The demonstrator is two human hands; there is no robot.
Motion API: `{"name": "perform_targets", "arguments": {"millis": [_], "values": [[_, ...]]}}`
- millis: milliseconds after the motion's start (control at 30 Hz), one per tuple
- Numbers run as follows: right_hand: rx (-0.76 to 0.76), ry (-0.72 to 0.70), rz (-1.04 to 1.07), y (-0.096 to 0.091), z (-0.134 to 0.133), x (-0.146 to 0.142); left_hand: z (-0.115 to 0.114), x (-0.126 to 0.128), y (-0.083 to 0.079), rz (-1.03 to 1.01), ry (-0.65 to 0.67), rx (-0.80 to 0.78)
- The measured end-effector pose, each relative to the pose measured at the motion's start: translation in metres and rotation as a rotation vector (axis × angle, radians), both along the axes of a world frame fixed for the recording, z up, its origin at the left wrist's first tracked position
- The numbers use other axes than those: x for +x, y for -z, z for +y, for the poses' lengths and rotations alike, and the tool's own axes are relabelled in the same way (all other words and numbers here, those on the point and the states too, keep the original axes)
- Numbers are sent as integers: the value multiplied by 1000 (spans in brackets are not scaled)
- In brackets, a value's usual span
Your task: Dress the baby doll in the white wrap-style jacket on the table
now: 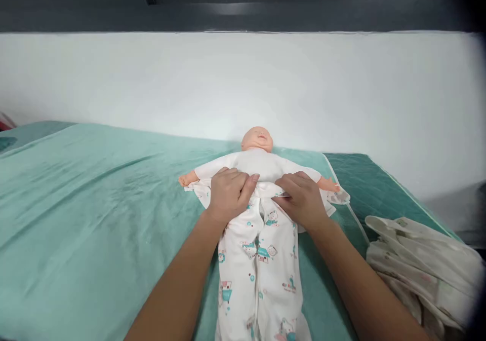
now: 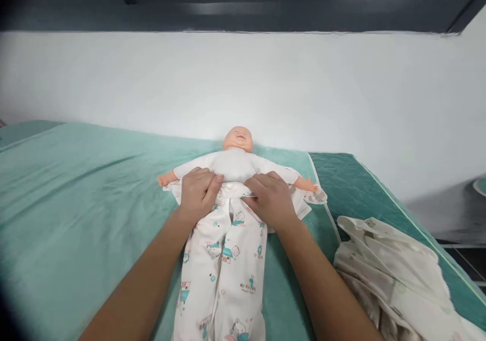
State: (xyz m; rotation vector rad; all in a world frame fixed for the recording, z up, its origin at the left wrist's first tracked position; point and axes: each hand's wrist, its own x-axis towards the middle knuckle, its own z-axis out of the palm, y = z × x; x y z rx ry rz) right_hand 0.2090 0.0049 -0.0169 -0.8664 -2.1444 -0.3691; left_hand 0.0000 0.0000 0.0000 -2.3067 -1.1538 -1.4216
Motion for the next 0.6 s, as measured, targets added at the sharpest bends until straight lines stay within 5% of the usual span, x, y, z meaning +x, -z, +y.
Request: {"name": "perform_targets", "arguments": {"millis": [267, 600], "values": [[59, 110, -27, 1, -5, 4, -19, -19, 20, -87, -94, -122], [-47, 115, -86, 8, -32, 20, -47, -29, 32, -137, -133, -237]]}}
